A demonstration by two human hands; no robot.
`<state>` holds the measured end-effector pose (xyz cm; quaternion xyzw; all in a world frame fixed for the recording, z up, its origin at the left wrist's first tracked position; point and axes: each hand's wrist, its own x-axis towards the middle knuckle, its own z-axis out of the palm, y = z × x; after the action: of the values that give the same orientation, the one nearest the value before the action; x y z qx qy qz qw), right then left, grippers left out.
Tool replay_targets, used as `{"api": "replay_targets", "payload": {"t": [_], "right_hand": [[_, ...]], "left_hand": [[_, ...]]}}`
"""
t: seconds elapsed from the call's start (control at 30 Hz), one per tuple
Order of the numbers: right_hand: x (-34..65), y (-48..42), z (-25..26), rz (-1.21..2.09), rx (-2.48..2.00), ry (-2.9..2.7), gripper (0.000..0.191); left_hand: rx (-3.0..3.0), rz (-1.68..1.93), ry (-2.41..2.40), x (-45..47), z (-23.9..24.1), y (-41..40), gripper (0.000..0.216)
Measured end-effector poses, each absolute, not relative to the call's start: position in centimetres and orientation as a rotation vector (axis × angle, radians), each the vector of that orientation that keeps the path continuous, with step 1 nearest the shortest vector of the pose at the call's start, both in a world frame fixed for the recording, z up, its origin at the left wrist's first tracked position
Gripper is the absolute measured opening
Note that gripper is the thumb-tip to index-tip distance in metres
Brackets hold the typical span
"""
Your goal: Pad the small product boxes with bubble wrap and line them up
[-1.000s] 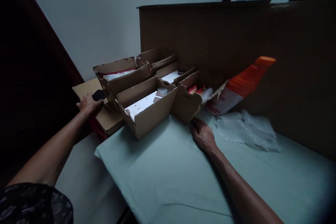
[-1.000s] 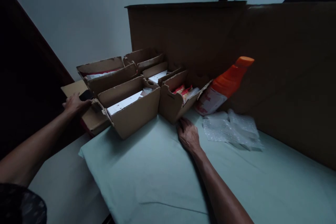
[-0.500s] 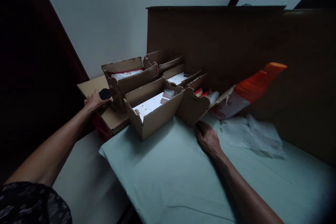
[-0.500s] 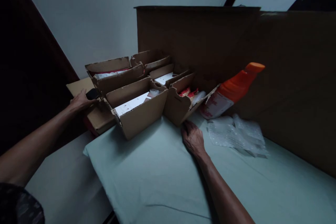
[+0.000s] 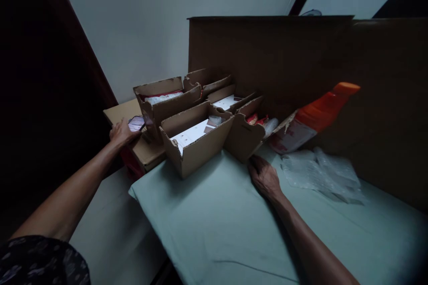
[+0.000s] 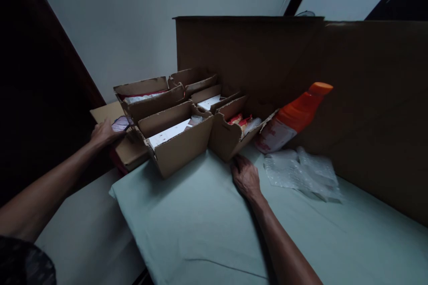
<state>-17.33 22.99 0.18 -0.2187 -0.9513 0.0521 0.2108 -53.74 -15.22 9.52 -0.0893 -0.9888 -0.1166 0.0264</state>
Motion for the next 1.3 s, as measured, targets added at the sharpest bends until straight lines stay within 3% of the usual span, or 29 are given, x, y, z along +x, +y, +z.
{"api": "replay_targets", "payload": {"t": [0.3, 0.43, 0.53, 0.73, 0.93, 1.13, 1.2, 1.3], "right_hand": [[-17.4, 22.5, 0.8, 0.141, -0.616, -2.648, 0.042], [-17.2, 22.0, 1.1, 0.123, -0.658, -2.656, 0.040], [-17.1, 21.2, 1.3, 0.110, -0.677, -2.670, 0.039], [-15.0, 16.3, 1.4, 0.096, -0.657, -2.710, 0.038], [-3.9, 6.9, 0.8, 0.104, -0.426, -2.909, 0.039], [12.0, 0.1, 0.8, 0.192, -0.204, -2.879, 0.037], [17.8, 0.6, 1.4, 0.208, -0.384, -2.819, 0.029], [27.0, 5.4, 4.0, 0.018, -1.042, -2.565, 0.017]], "left_hand": [[-0.412, -0.407, -2.982, -50.2, 10.5, -17.2, 0.063], [-0.565, -0.441, -2.752, -42.2, 8.2, -19.1, 0.043], [-1.125, -0.642, -2.346, -33.7, 5.3, -20.1, 0.027], [-1.774, -0.847, -2.118, -20.5, 3.2, -15.2, 0.030], [-1.962, -0.961, -2.096, -16.3, 3.0, -4.9, 0.032], [-2.286, -0.695, -2.030, -11.3, -1.0, 1.9, 0.055], [-2.315, -0.618, -1.945, -10.1, -2.6, 1.9, 0.058], [-2.361, -0.618, -1.802, -9.4, -4.9, 0.7, 0.062]]}}
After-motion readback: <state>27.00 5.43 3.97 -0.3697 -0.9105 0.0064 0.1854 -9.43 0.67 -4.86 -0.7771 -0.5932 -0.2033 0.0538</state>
